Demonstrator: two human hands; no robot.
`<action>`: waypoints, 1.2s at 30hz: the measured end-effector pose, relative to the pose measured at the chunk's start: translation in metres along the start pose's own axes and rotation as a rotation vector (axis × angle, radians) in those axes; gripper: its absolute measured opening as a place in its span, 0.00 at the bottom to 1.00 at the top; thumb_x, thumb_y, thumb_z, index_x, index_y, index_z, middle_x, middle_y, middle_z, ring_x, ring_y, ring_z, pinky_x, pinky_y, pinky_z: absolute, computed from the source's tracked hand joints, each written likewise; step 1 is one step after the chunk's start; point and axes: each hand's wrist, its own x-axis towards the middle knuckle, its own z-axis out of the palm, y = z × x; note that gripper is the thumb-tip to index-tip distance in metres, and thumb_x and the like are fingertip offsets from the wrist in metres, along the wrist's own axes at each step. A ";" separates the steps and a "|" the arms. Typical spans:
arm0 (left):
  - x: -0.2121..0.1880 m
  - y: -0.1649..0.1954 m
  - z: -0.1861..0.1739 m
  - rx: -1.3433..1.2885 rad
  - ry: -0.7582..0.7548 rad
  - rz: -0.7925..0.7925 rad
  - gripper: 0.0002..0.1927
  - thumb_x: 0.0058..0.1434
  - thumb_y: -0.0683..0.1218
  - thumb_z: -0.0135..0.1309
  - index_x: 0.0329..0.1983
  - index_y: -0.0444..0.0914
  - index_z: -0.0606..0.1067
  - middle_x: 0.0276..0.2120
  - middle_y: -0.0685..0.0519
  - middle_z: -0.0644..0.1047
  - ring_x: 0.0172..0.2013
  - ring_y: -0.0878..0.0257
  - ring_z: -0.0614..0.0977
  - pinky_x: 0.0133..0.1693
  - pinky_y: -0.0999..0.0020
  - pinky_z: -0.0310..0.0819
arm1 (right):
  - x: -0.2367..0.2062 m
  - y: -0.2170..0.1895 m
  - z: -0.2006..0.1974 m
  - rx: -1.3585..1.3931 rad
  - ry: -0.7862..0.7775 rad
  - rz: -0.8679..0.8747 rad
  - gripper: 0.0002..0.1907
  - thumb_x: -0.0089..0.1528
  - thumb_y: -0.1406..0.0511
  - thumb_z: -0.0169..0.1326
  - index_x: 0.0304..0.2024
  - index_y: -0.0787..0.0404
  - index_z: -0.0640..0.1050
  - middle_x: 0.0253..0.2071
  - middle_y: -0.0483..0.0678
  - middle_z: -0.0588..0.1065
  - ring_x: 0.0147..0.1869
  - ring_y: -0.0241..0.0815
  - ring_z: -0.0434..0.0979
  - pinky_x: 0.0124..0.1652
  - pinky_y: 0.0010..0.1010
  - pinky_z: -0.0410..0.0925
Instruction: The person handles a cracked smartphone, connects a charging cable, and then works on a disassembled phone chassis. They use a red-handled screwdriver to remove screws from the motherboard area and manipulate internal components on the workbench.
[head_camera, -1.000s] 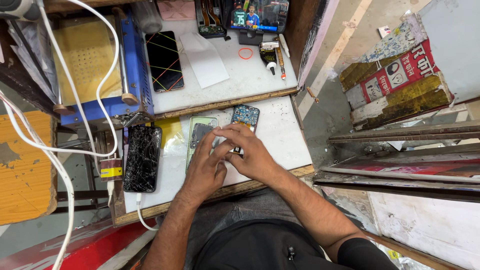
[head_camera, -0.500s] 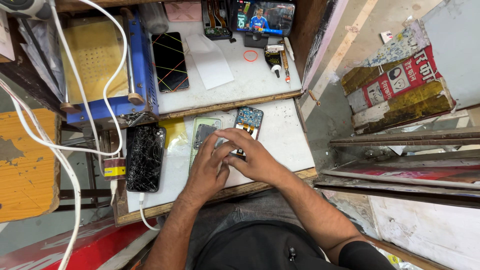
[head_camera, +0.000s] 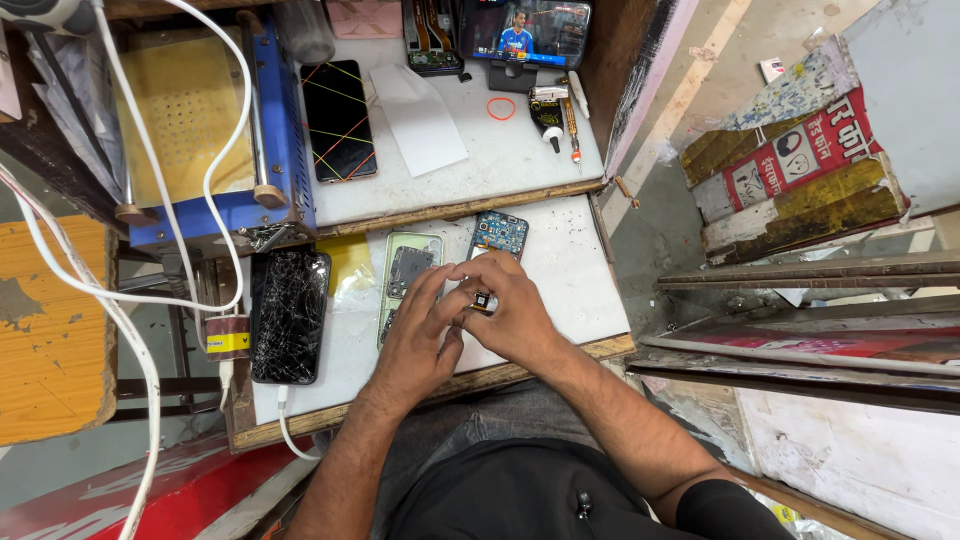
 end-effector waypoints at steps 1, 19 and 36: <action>0.000 0.000 0.000 0.004 0.000 -0.006 0.39 0.51 0.32 0.56 0.66 0.48 0.62 0.67 0.39 0.64 0.68 0.37 0.65 0.66 0.42 0.63 | 0.000 0.001 0.000 -0.019 0.005 -0.001 0.27 0.56 0.71 0.65 0.57 0.56 0.76 0.50 0.53 0.72 0.52 0.45 0.80 0.53 0.32 0.76; 0.004 0.008 0.000 -0.054 0.014 0.093 0.36 0.51 0.31 0.57 0.62 0.46 0.63 0.56 0.49 0.75 0.61 0.49 0.76 0.70 0.45 0.62 | -0.005 0.004 0.003 -0.117 0.071 -0.237 0.33 0.55 0.73 0.64 0.63 0.53 0.73 0.50 0.49 0.75 0.54 0.47 0.77 0.54 0.37 0.72; -0.017 -0.017 0.017 -0.068 0.105 -0.059 0.29 0.64 0.34 0.56 0.64 0.45 0.59 0.49 0.46 0.79 0.51 0.49 0.84 0.52 0.56 0.81 | -0.008 -0.003 -0.012 -0.015 0.046 -0.256 0.30 0.59 0.68 0.65 0.63 0.59 0.72 0.57 0.53 0.76 0.63 0.50 0.74 0.61 0.40 0.68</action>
